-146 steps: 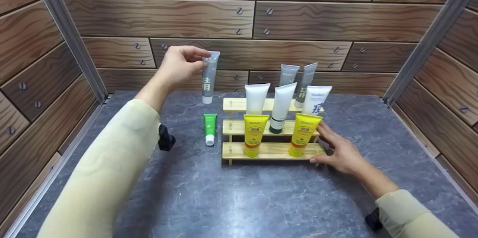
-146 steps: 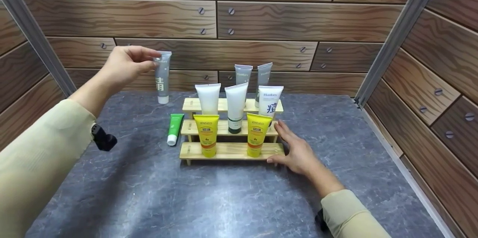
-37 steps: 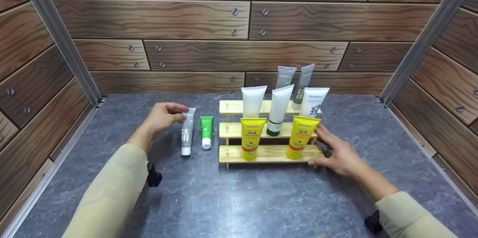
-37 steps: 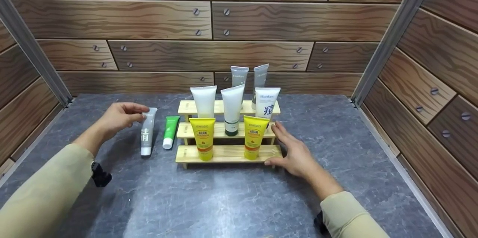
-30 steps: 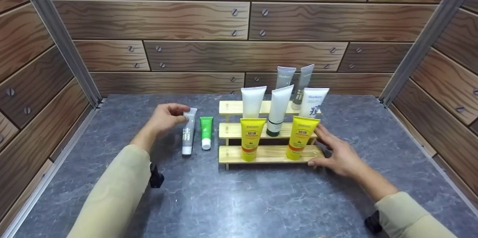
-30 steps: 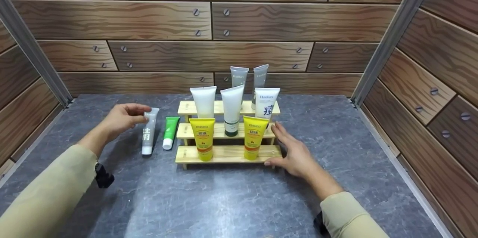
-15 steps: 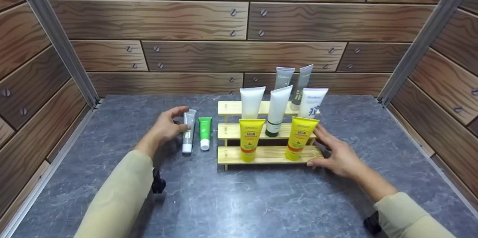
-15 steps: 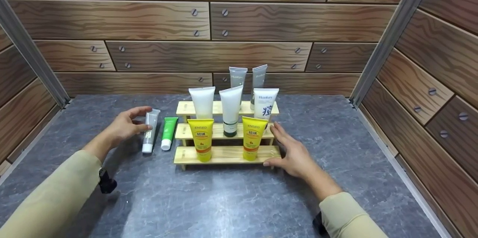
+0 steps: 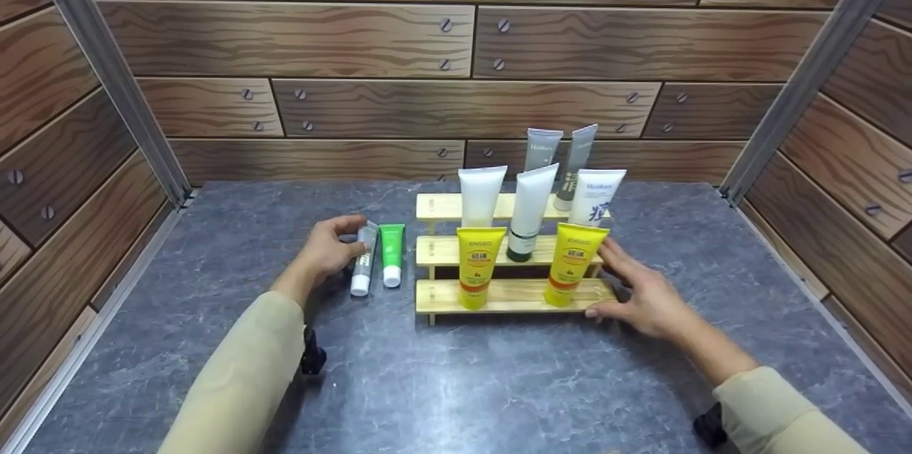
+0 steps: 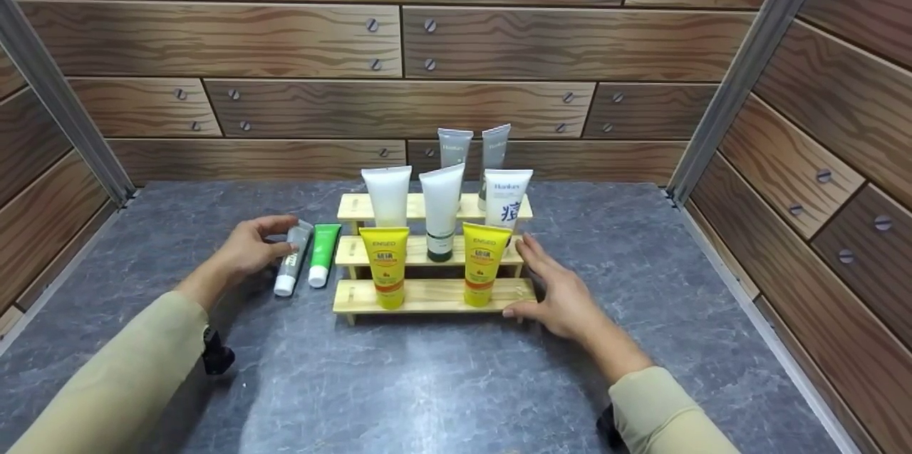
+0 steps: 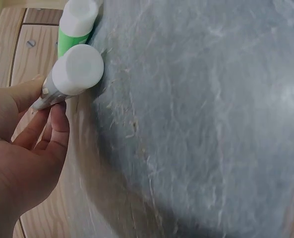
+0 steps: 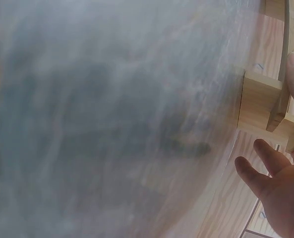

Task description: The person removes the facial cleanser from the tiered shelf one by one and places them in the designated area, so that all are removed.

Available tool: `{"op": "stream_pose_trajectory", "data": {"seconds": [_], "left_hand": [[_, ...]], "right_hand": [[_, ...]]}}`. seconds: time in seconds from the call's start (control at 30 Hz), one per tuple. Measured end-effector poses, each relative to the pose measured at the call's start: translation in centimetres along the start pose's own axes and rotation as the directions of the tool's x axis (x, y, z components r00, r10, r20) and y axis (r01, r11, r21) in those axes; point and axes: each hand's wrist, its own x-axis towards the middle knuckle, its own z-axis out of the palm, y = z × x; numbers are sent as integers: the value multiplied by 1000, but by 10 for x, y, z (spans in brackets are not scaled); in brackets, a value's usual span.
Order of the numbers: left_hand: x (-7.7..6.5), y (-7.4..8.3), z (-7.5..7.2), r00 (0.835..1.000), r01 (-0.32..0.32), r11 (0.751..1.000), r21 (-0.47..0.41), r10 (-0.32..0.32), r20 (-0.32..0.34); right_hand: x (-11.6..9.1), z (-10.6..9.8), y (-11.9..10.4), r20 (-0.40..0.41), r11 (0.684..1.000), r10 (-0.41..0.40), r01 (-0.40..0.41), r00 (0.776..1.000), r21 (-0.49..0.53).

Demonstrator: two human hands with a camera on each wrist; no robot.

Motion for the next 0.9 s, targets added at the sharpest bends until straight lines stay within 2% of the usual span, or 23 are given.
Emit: {"op": "stream_pose_trajectory", "data": {"seconds": [0.17,0.33,0.7,0.9], "left_hand": [[0,-2,4,1000,-1,1000,21,1,7],[1,-8,1,1000,9,999,43,-9,-1],[4,-10,-2,998,63,996,67,-61,-35],[5,-12,-3,995,94,994,48,-92,-35]], "right_hand": [[-1,2,0,-8,1000,-15,15,1000,10],[1,1,0,0,1000,-3,3,1000,14],[1,0,0,8,1000,21,-21,1000,10],[1,-1,-1,9,1000,25,-25,1000,18]]}}
